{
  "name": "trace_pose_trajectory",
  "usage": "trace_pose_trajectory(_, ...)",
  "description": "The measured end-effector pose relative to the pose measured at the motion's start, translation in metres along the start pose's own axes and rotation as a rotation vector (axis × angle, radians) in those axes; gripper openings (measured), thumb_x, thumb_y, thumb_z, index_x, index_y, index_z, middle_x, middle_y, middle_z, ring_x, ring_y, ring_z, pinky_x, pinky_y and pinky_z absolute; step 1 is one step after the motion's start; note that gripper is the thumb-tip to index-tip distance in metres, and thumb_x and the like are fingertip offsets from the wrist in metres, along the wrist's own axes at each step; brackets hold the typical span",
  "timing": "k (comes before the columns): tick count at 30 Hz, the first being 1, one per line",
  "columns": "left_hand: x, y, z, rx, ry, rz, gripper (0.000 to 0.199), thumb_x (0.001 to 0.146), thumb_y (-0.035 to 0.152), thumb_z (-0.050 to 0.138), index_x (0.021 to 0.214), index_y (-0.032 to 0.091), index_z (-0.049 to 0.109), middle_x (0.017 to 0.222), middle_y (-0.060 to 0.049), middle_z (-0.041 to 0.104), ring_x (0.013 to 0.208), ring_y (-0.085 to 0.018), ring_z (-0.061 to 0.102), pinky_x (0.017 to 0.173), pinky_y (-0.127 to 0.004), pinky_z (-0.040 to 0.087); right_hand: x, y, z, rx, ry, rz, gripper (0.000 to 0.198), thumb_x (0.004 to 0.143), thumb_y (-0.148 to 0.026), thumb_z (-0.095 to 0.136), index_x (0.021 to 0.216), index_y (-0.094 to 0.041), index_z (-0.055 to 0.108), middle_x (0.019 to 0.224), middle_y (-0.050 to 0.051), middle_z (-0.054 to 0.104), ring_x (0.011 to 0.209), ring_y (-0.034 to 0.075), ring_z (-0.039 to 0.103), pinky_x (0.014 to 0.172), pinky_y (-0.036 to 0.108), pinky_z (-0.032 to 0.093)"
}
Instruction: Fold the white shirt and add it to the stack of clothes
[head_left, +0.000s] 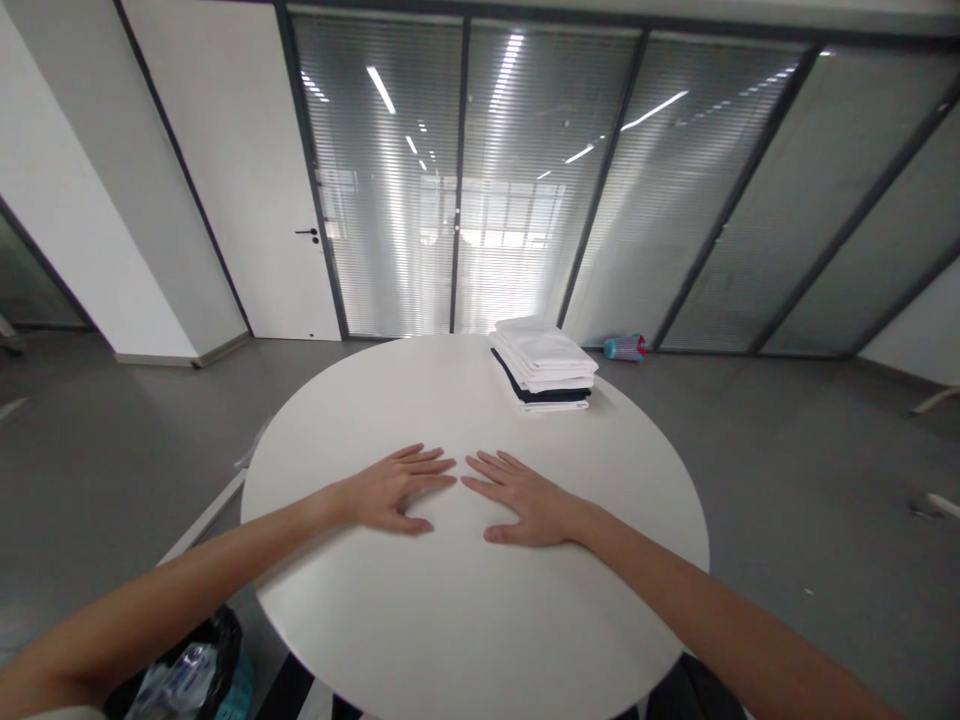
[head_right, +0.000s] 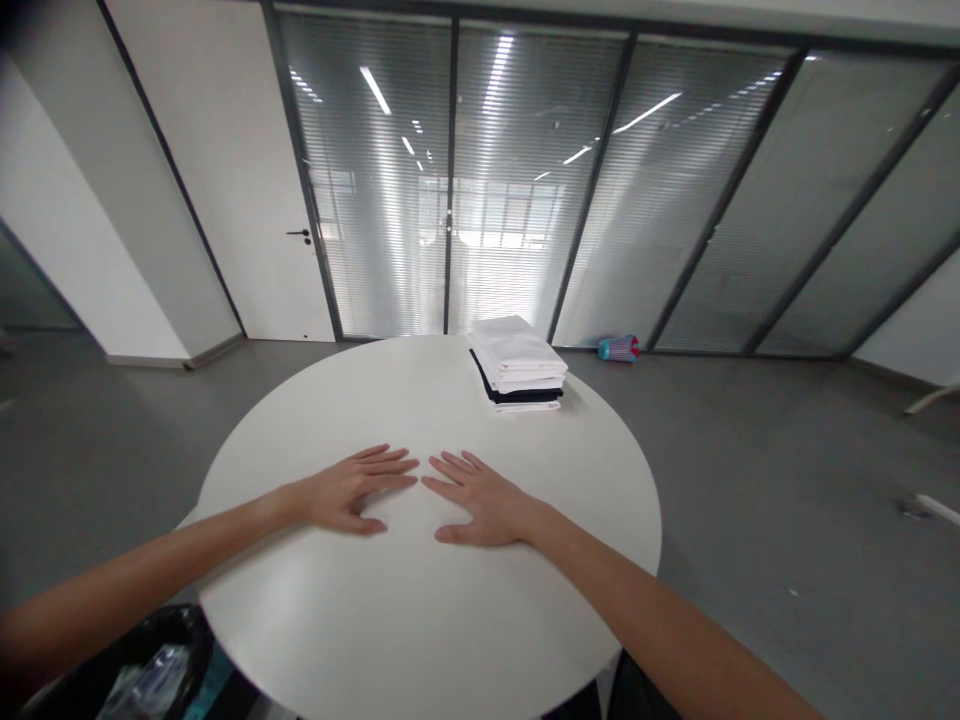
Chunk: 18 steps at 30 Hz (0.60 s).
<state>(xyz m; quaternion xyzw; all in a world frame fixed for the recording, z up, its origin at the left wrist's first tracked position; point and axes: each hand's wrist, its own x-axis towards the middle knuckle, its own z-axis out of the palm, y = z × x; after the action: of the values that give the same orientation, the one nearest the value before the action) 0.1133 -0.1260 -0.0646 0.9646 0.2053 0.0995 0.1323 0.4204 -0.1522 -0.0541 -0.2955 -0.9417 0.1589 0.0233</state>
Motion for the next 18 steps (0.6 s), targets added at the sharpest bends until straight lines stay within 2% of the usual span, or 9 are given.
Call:
trace_pose_trajectory(9,0.000,0.001,0.000,-0.008,-0.017,-0.010,0.080,0.086,0.059,0.064,0.155,0.031,0.036,0.161,-0.007,0.031,0.149,-0.034,0.026,0.122,-0.055,0.017,-0.001,0.000,0.005,0.028,0.031,-0.015,0.085,0.089,-0.069,0.054,0.158,-0.024,0.030,0.165,0.010,0.014,0.153,0.029,0.011,0.124,0.051,0.006)
trace_pose_trajectory(11,0.001,-0.001,-0.002,-0.058,0.040,-0.027,0.069,0.087,0.057,0.065,0.148,0.030,0.048,0.153,-0.008,0.046,0.143,-0.033,0.040,0.119,-0.053,0.025,0.000,0.000,0.006,0.041,0.083,-0.018,0.078,0.089,-0.066,0.056,0.153,-0.023,0.042,0.162,0.011,0.030,0.150,0.030,0.023,0.123,0.051,0.014)
trace_pose_trajectory(12,0.004,-0.003,-0.004,-0.098,0.095,-0.064,0.057,0.089,0.055,0.063,0.139,0.029,0.059,0.143,-0.009,0.058,0.135,-0.033,0.051,0.116,-0.051,0.033,0.001,0.001,0.003,0.057,0.142,-0.006,0.069,0.091,-0.063,0.055,0.147,-0.023,0.051,0.155,0.011,0.043,0.145,0.029,0.036,0.121,0.049,0.023)
trace_pose_trajectory(14,0.017,-0.010,-0.012,-0.216,0.260,-0.203,0.039,0.094,0.053,0.055,0.113,0.025,0.075,0.109,-0.008,0.076,0.104,-0.028,0.071,0.099,-0.043,0.049,0.001,0.012,-0.015,0.108,0.361,0.064,0.050,0.096,-0.056,0.051,0.129,-0.023,0.067,0.127,0.009,0.069,0.118,0.026,0.062,0.105,0.043,0.045)
trace_pose_trajectory(15,0.028,-0.015,-0.017,-0.302,0.349,-0.281,0.039,0.095,0.053,0.052,0.102,0.024,0.077,0.092,-0.008,0.078,0.089,-0.026,0.073,0.090,-0.040,0.053,0.001,0.022,-0.030,0.130,0.519,0.125,0.044,0.097,-0.053,0.049,0.121,-0.023,0.071,0.111,0.008,0.074,0.100,0.023,0.068,0.093,0.039,0.051)
trace_pose_trajectory(16,0.042,-0.021,-0.023,-0.410,0.427,-0.346,0.041,0.095,0.054,0.052,0.096,0.022,0.077,0.081,-0.007,0.077,0.079,-0.024,0.072,0.083,-0.037,0.055,0.000,0.036,-0.049,0.152,0.701,0.196,0.041,0.097,-0.051,0.048,0.114,-0.023,0.073,0.097,0.007,0.075,0.083,0.021,0.068,0.081,0.036,0.054)
trace_pose_trajectory(18,0.079,-0.035,-0.035,-0.672,0.524,-0.419,0.040,0.088,0.055,0.062,0.100,0.020,0.074,0.081,-0.008,0.075,0.080,-0.024,0.071,0.078,-0.035,0.056,-0.004,0.074,-0.092,0.140,1.080,0.355,0.038,0.094,-0.049,0.050,0.103,-0.021,0.073,0.086,0.006,0.072,0.074,0.020,0.064,0.073,0.034,0.053)
